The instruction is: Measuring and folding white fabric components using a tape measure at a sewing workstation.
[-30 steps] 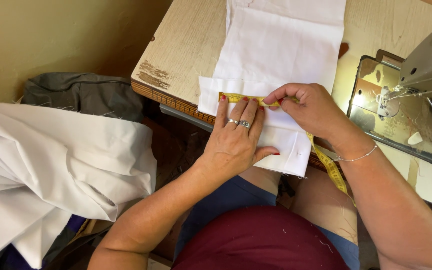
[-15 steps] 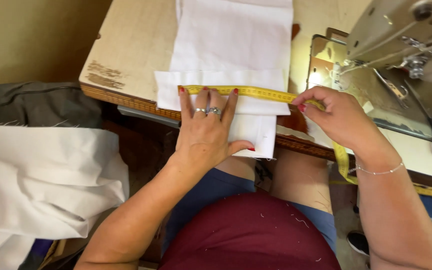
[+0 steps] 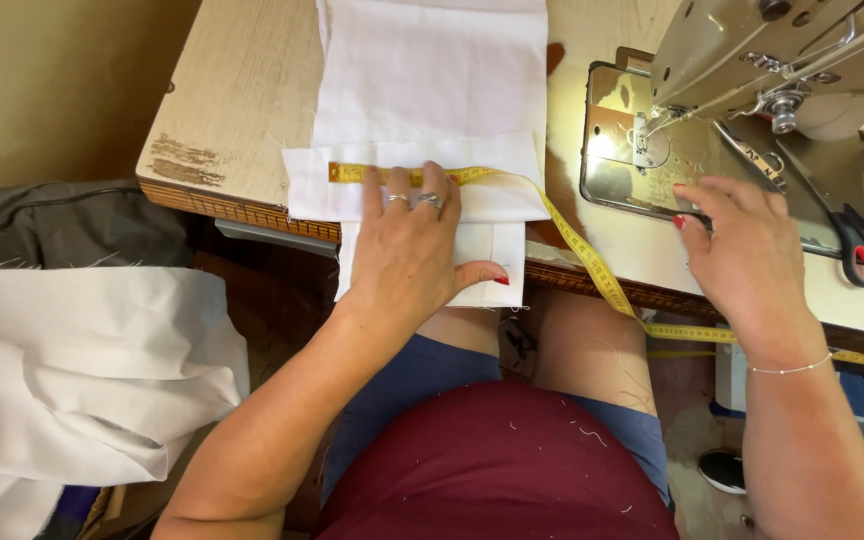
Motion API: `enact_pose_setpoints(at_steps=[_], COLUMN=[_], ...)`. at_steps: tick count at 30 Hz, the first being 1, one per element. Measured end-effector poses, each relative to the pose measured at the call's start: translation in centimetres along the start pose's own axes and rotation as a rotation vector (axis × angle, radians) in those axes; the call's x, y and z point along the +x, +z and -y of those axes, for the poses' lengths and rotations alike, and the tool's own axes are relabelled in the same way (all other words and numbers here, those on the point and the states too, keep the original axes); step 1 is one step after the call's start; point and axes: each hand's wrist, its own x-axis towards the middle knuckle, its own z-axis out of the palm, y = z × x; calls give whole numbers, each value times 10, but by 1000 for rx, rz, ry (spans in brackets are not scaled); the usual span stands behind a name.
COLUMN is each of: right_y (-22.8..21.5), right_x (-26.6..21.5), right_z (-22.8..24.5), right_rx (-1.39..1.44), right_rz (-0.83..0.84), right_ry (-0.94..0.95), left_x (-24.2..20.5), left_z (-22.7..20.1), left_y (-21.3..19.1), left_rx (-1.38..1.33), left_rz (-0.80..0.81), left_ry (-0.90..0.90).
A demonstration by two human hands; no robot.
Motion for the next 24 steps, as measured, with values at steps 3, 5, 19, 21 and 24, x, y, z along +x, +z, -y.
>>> enact_pose_setpoints(at_steps=[3, 5, 19, 21, 24], right_y=[23, 13, 16, 20, 19], right_x=[-6, -4, -9, -8, -7], right_z=[-20, -14, -40, -47, -43], right_rx=[-94, -29, -46, -106, -130], right_rz=[-190, -140, -140, -130, -107], right_ry=[-143, -111, -127, -90, -28], left_x=[2, 3, 3, 3, 2], left_z=[-3, -5, -20, -20, -20], left_y=[15, 13, 7, 7, 8], left_rx=[-161, -140, -75, -51, -58], left_rz=[-34, -25, 12, 9, 15], left_ry=[16, 16, -117, -110, -108])
